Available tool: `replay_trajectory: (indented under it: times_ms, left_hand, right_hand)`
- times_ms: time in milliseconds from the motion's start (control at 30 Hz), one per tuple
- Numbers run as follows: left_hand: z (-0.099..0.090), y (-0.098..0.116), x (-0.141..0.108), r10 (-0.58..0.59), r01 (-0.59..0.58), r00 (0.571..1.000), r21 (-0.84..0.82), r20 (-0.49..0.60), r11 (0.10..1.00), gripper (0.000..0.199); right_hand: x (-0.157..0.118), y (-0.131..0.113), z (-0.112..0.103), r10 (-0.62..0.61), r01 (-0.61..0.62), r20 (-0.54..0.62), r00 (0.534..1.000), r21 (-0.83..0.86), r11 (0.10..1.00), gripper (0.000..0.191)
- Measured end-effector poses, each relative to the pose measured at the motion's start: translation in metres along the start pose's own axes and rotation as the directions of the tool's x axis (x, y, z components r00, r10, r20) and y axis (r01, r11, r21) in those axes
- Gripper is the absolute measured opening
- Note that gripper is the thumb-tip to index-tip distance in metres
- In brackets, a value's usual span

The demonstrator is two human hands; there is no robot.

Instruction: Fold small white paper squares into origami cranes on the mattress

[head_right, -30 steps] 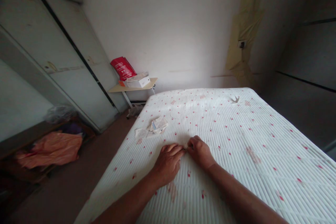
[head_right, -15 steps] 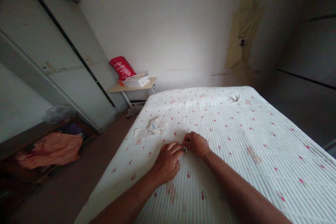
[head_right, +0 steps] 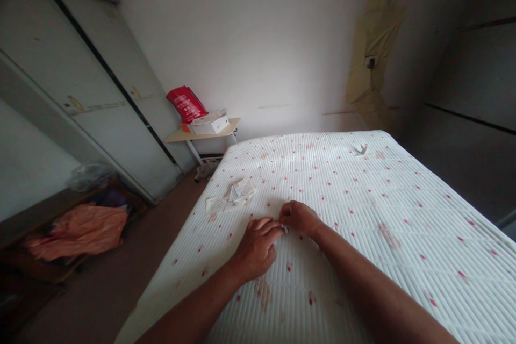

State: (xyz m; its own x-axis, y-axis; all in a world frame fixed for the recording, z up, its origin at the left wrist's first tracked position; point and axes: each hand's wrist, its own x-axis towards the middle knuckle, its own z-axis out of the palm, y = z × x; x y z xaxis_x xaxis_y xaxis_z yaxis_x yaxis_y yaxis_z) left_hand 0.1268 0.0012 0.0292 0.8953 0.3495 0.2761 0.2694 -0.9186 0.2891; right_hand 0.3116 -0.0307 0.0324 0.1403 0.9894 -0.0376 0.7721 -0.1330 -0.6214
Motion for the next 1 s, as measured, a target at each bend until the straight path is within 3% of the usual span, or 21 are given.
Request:
replay_trajectory:
  times_ms: [267, 667, 1000]
  left_hand:
    - [-0.001, 0.003, -0.001, 0.0, 0.0, 1.0, 0.042, -0.003, 0.999, 0.051]
    - [-0.002, 0.003, -0.002, 0.019, -0.021, 0.999, 0.07, 0.029, 0.997, 0.05]
    - [0.0, 0.0, -0.002, 0.019, -0.022, 0.999, 0.068, 0.034, 0.997, 0.052]
  right_hand:
    - [-0.007, -0.004, 0.002, 0.08, -0.085, -0.058, 0.995, -0.078, 0.993, 0.014]
    - [-0.008, -0.004, 0.005, 0.108, -0.119, -0.101, 0.989, -0.109, 0.987, 0.014]
    - [-0.004, 0.008, 0.0, 0.046, -0.046, -0.067, 0.997, 0.009, 0.999, 0.012]
